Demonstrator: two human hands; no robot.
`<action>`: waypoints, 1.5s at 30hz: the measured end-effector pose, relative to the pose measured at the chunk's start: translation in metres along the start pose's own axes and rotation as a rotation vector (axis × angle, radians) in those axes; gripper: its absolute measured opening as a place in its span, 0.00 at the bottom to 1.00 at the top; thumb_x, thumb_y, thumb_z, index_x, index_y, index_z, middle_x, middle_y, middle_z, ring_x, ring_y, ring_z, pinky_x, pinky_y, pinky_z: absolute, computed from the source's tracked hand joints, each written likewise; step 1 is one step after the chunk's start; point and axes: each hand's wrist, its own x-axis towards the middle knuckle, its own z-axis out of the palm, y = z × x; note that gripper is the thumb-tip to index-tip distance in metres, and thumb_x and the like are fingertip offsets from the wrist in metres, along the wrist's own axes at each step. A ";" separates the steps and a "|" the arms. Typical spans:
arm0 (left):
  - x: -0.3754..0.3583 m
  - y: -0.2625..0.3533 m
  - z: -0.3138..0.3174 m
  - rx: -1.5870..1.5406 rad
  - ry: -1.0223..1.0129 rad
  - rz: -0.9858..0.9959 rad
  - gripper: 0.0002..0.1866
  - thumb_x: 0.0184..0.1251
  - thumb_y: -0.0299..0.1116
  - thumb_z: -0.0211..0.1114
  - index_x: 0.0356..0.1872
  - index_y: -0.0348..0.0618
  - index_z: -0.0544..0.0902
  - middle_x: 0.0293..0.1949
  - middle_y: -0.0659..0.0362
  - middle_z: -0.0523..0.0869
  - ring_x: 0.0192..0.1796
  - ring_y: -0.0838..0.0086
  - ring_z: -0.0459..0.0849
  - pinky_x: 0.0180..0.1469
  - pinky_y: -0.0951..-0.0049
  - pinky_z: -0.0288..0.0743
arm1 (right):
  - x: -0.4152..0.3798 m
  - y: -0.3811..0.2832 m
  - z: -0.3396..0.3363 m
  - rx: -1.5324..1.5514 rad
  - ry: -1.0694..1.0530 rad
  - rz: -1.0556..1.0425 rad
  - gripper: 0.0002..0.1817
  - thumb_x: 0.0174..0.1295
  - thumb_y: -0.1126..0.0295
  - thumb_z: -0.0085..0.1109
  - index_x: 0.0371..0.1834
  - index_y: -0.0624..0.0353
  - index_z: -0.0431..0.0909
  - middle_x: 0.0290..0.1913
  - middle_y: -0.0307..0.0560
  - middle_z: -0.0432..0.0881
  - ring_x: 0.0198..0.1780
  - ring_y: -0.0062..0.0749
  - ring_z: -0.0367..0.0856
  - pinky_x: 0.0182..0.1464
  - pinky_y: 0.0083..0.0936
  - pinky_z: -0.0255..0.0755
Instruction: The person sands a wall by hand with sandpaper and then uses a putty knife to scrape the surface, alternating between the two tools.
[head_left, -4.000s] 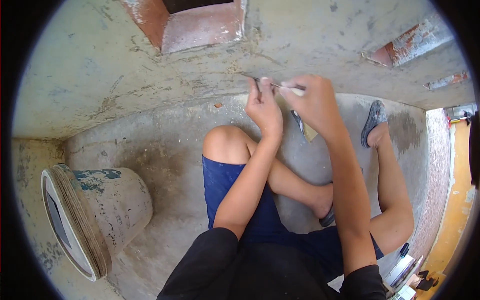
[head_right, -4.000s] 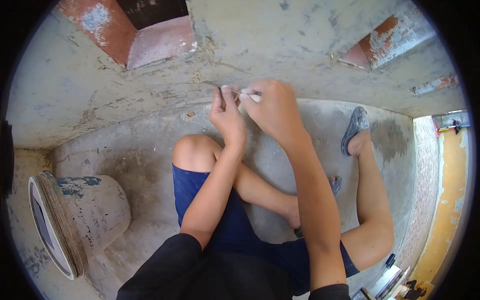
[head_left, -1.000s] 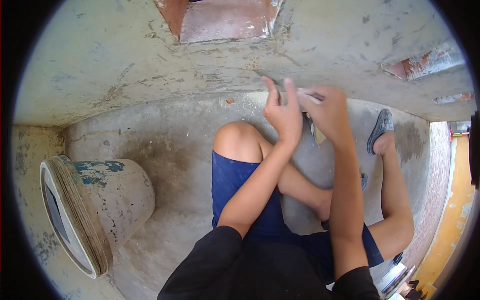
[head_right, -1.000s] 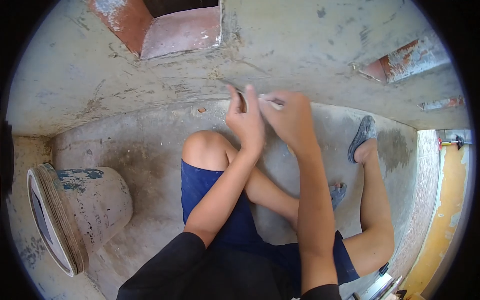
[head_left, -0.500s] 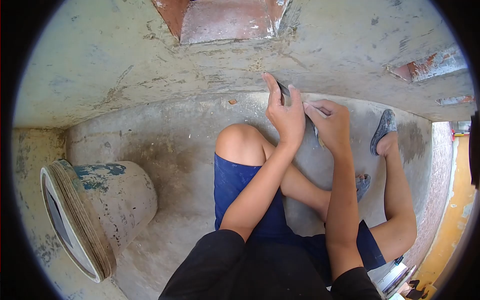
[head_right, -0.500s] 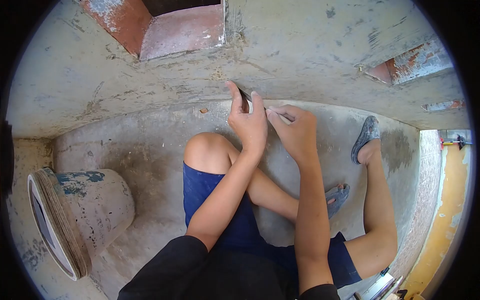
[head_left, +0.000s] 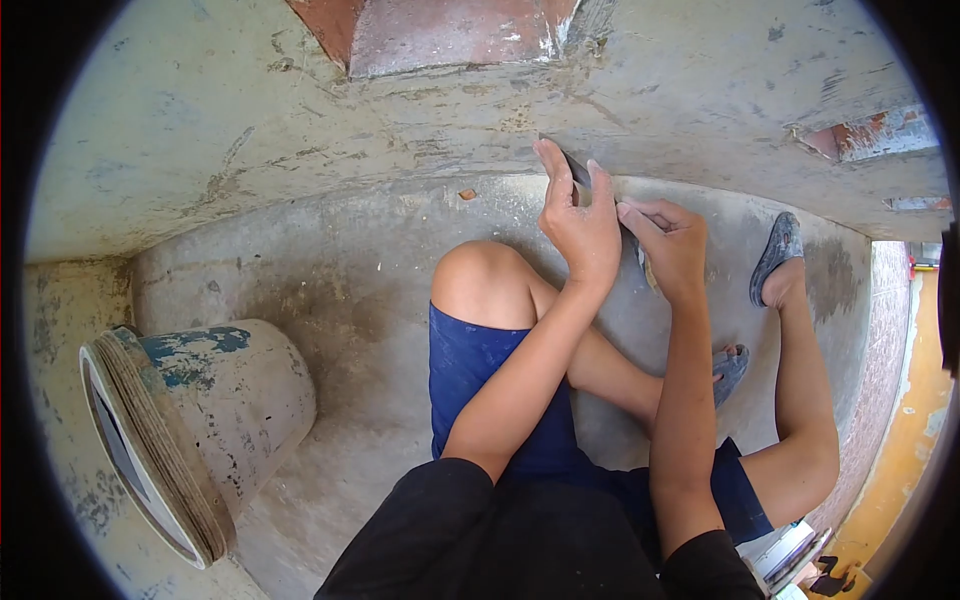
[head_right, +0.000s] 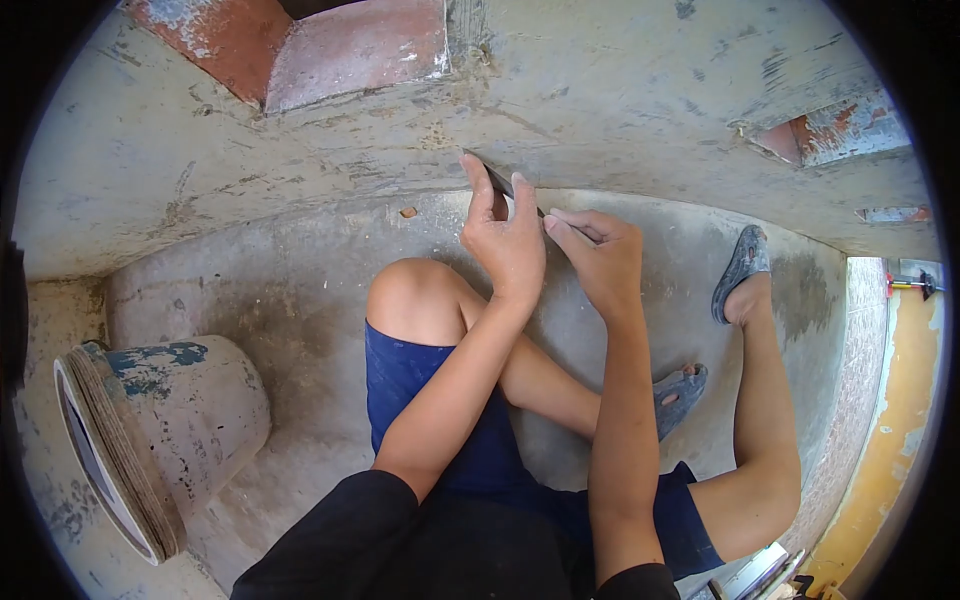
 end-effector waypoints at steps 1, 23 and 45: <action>0.002 -0.004 0.003 0.022 0.043 0.120 0.33 0.68 0.25 0.68 0.74 0.28 0.68 0.45 0.49 0.85 0.33 0.83 0.75 0.34 0.78 0.72 | 0.000 0.001 0.000 -0.005 0.001 0.028 0.11 0.64 0.76 0.70 0.46 0.72 0.88 0.42 0.52 0.92 0.43 0.24 0.88 0.49 0.19 0.80; 0.006 -0.017 0.008 0.058 0.150 0.225 0.32 0.69 0.29 0.69 0.73 0.33 0.71 0.23 0.65 0.67 0.27 0.83 0.64 0.28 0.76 0.65 | 0.009 0.007 0.009 0.032 -0.020 0.066 0.11 0.66 0.77 0.68 0.47 0.74 0.87 0.43 0.54 0.91 0.44 0.26 0.88 0.49 0.20 0.80; 0.003 -0.006 0.004 0.075 0.058 0.181 0.33 0.70 0.31 0.69 0.74 0.32 0.70 0.26 0.65 0.76 0.30 0.84 0.68 0.31 0.78 0.68 | 0.009 0.003 0.004 0.033 -0.032 0.135 0.11 0.65 0.75 0.70 0.47 0.72 0.88 0.42 0.50 0.91 0.43 0.24 0.88 0.48 0.20 0.80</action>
